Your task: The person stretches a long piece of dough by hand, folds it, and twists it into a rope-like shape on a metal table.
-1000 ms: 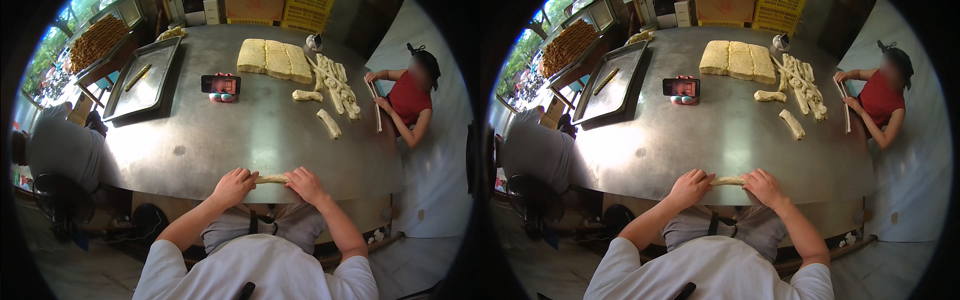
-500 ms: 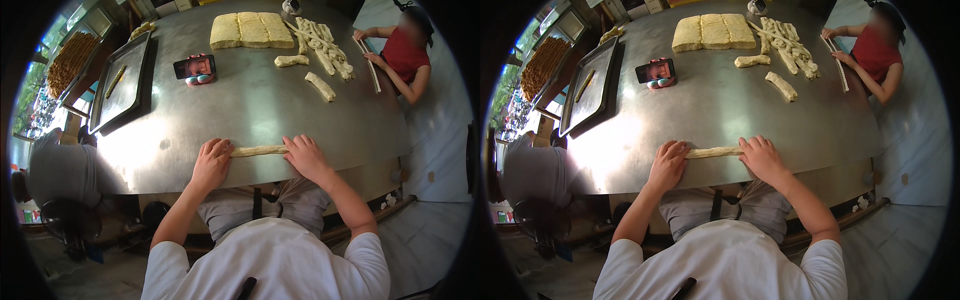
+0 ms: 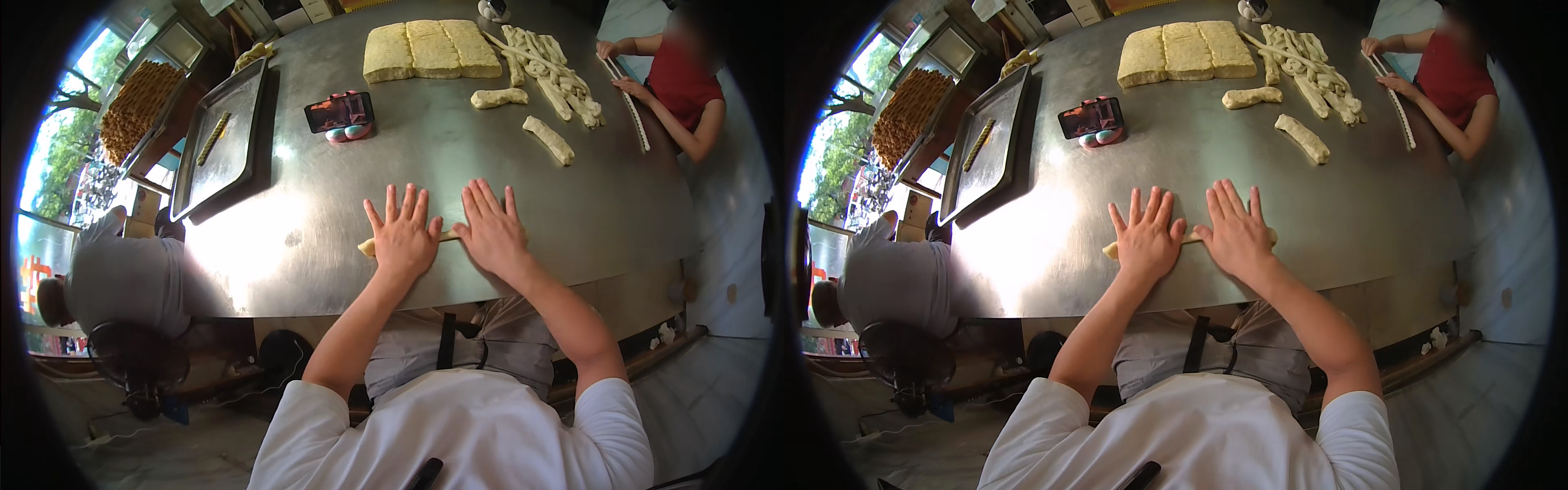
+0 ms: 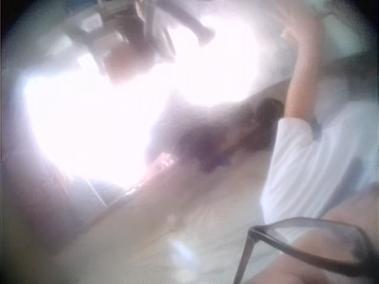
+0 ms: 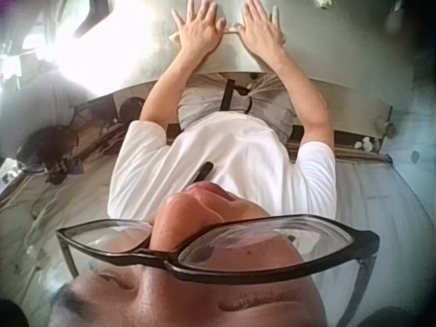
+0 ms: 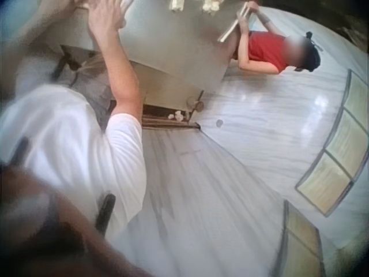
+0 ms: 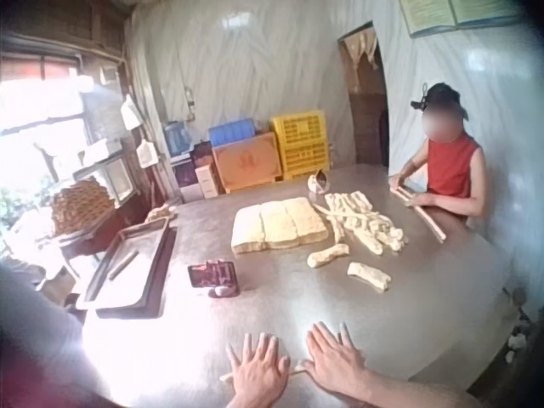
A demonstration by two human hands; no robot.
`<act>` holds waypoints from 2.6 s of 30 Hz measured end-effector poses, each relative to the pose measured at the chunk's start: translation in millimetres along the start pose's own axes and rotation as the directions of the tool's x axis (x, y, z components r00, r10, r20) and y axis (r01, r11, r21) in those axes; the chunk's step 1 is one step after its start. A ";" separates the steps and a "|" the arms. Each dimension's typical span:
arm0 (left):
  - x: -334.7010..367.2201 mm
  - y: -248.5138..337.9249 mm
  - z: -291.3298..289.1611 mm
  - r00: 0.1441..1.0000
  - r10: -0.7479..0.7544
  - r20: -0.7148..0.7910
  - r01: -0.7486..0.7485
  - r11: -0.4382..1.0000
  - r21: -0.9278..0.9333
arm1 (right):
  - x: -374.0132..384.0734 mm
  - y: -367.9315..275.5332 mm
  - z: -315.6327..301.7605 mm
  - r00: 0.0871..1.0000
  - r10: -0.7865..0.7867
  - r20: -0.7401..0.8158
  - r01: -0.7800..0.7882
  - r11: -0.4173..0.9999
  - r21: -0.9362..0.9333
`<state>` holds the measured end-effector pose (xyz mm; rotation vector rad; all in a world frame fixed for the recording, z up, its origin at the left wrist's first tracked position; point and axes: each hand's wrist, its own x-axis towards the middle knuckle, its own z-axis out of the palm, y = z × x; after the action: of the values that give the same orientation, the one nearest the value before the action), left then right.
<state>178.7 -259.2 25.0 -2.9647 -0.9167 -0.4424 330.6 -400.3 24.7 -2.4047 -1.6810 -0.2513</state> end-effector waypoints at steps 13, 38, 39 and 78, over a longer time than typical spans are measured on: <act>-47.5 -103.7 -7.7 0.986 0.085 0.141 -0.056 0.979 -0.198 | -61.6 57.6 -14.6 0.985 -0.053 0.163 0.026 0.986 0.166; -9.2 -187.5 2.9 0.971 -0.232 0.064 0.228 0.971 0.067 | -38.7 112.2 -15.1 0.980 0.173 0.097 -0.170 0.985 -0.039; 2.9 -192.7 3.5 0.989 -0.144 -0.021 0.143 0.989 -0.038 | -38.5 112.8 -9.8 0.981 0.170 0.093 -0.171 0.985 0.002; -86.0 -223.5 -7.0 0.966 -0.257 0.042 0.257 0.966 -0.003 | -65.6 65.6 -28.7 0.984 0.028 0.176 -0.050 0.991 0.122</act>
<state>-14.9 -122.0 -8.5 -2.8811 -1.3154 -0.3899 369.2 -489.1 31.9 -2.4227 -1.6626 0.0722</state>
